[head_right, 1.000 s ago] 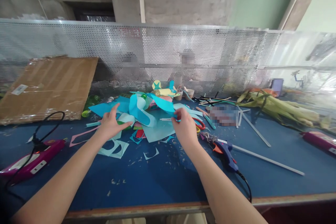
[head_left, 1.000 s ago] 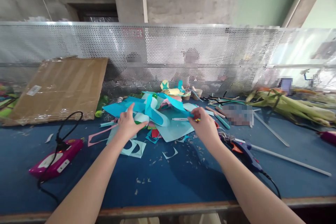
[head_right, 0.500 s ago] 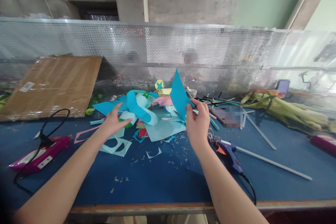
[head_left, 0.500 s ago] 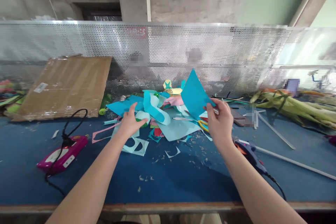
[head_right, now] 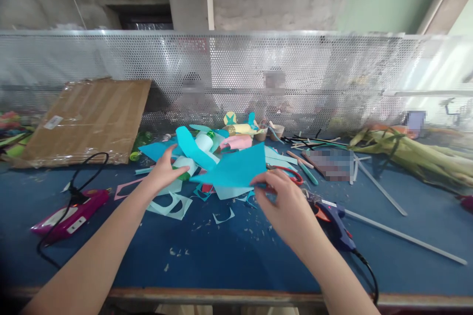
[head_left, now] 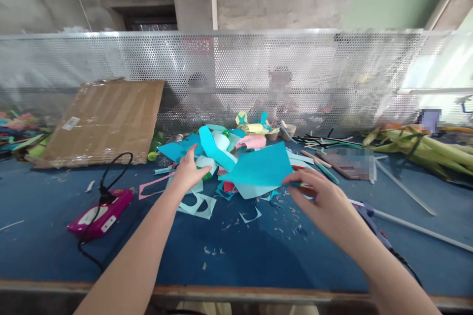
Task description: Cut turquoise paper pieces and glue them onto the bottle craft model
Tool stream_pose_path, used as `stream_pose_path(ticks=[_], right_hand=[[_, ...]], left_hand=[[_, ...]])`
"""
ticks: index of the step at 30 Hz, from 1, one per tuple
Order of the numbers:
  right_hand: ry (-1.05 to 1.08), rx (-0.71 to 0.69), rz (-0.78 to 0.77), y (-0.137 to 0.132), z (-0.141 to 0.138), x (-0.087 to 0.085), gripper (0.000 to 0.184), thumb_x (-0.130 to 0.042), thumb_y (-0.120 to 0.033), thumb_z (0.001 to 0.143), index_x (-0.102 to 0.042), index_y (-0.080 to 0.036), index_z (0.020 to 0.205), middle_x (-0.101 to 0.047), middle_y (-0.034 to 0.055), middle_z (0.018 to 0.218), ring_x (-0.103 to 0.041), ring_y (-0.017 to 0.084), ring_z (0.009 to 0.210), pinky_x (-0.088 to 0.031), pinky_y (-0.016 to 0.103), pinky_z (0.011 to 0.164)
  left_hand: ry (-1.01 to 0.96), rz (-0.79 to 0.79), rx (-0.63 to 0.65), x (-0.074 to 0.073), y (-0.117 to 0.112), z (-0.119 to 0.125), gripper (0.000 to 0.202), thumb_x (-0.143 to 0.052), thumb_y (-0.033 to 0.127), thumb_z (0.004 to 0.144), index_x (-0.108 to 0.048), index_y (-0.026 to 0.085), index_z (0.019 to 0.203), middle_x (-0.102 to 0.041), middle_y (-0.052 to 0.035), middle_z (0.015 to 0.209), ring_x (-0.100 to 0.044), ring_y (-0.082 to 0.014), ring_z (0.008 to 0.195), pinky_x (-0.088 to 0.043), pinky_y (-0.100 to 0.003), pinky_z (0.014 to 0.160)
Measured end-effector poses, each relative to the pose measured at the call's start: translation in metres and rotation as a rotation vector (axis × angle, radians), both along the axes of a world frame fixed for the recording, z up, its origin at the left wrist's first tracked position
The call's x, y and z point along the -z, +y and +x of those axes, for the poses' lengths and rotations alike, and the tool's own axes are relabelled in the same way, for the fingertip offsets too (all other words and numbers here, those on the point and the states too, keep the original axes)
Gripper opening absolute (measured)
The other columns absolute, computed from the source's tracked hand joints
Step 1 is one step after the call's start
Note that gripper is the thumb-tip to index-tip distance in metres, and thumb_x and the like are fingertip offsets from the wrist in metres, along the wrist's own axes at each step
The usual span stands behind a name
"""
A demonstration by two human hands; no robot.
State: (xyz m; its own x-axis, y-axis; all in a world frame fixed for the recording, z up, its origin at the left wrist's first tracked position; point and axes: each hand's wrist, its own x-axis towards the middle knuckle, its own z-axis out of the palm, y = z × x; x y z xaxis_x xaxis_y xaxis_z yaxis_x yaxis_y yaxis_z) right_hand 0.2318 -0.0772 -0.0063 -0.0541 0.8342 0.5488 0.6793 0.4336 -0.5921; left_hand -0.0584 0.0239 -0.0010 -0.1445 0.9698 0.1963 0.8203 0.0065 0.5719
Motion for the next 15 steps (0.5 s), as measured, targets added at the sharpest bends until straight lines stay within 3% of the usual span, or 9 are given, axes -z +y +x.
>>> stream_pose_path(ticks=[6, 15], right_hand=[[-0.134, -0.151, -0.139, -0.045, 0.002, 0.033, 0.019, -0.046, -0.023, 0.085, -0.065, -0.026, 0.086, -0.069, 0.0042, 0.092, -0.067, 0.019, 0.084, -0.055, 0.030, 0.075], [-0.141, -0.144, -0.161, -0.054, 0.000, 0.063, 0.020, -0.044, -0.024, 0.090, -0.064, -0.026, 0.092, -0.070, 0.0064, 0.096, -0.067, 0.021, 0.090, -0.057, 0.033, 0.077]], left_hand=[[-0.040, -0.023, -0.031, -0.003, -0.002, 0.002, 0.085, -0.063, 0.034, 0.076, -0.020, 0.024, 0.149, -0.046, -0.0185, 0.138, -0.046, -0.0359, 0.126, -0.041, -0.044, 0.095], [-0.143, -0.077, -0.047, -0.010, -0.008, 0.003, 0.081, -0.057, 0.038, 0.080, -0.019, 0.024, 0.150, -0.051, -0.0168, 0.135, -0.053, -0.0358, 0.120, -0.047, -0.042, 0.088]])
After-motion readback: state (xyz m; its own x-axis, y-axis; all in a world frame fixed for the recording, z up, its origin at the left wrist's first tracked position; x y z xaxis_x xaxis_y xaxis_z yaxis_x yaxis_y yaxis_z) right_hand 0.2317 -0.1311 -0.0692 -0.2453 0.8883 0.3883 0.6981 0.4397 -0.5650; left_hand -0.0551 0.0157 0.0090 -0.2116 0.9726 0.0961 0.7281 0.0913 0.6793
